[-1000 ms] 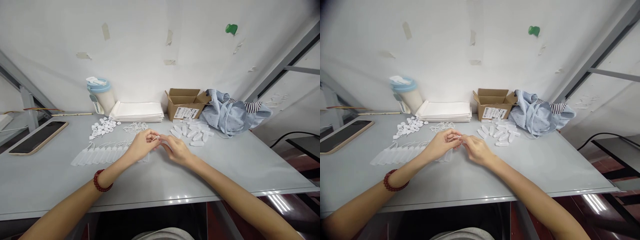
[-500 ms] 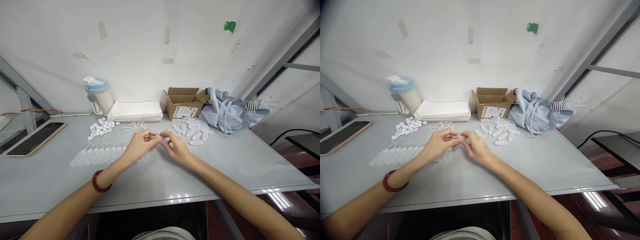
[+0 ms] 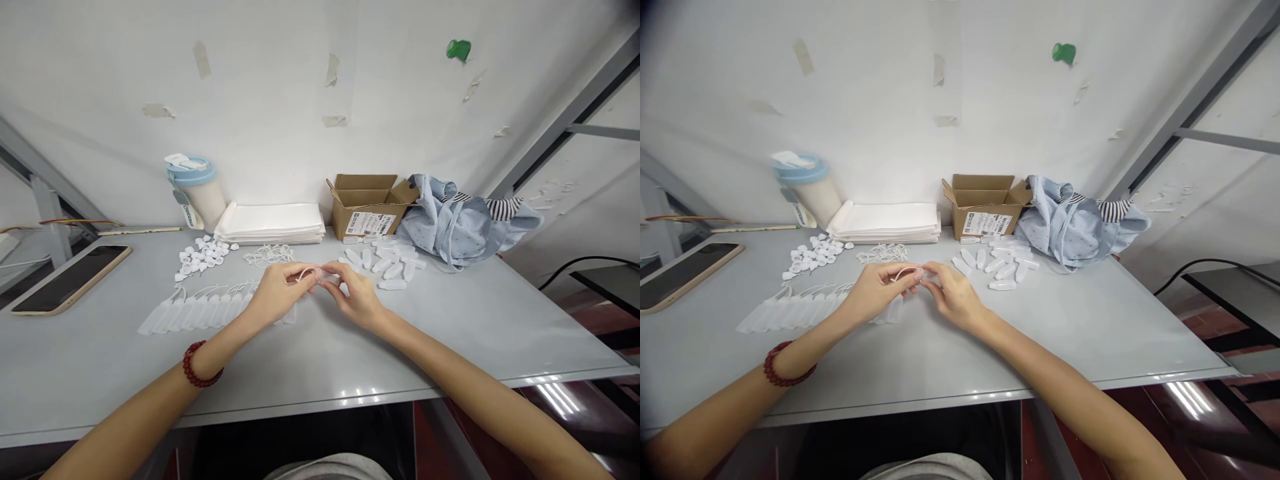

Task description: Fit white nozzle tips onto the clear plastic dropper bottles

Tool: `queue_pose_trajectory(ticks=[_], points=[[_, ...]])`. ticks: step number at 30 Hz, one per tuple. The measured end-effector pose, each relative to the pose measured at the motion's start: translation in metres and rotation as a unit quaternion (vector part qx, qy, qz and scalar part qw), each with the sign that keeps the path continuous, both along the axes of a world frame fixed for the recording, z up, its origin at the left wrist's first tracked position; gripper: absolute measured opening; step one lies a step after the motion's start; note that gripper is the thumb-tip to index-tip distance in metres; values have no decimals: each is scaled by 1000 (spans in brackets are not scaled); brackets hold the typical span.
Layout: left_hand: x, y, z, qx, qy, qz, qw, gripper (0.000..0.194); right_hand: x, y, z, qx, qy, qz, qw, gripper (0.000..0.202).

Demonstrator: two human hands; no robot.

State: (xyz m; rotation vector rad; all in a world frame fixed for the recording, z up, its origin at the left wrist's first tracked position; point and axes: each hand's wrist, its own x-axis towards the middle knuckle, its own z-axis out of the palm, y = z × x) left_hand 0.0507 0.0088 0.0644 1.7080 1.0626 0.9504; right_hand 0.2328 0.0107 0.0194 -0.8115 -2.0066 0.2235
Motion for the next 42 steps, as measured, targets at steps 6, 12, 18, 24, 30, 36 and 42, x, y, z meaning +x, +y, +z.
queue_pose_trajectory(ticks=[6, 12, 18, 24, 30, 36, 42], points=[[1, -1, 0, 19, 12, 19, 1000, 25, -2, -3, 2, -22, 13, -12, 1000, 21], [3, -3, 1, 26, 22, 41, 999, 23, -2, -4, 3, -71, 35, -3, 997, 22], [1, -1, -1, 50, 57, 43, 996, 26, -7, -8, 7, -163, 104, 19, 981, 22], [-2, 2, -7, 155, 114, 68, 979, 22, -7, -2, 12, -321, 215, 64, 920, 31], [-1, 3, -12, 270, 169, 38, 947, 36, -1, 5, 17, -453, 276, 136, 837, 30], [0, 0, -14, 340, 233, 7, 911, 42, -3, 2, 14, -546, 360, 190, 732, 26], [0, -1, -12, 470, 321, -18, 822, 38, -4, 3, 12, -556, 385, 196, 710, 22]])
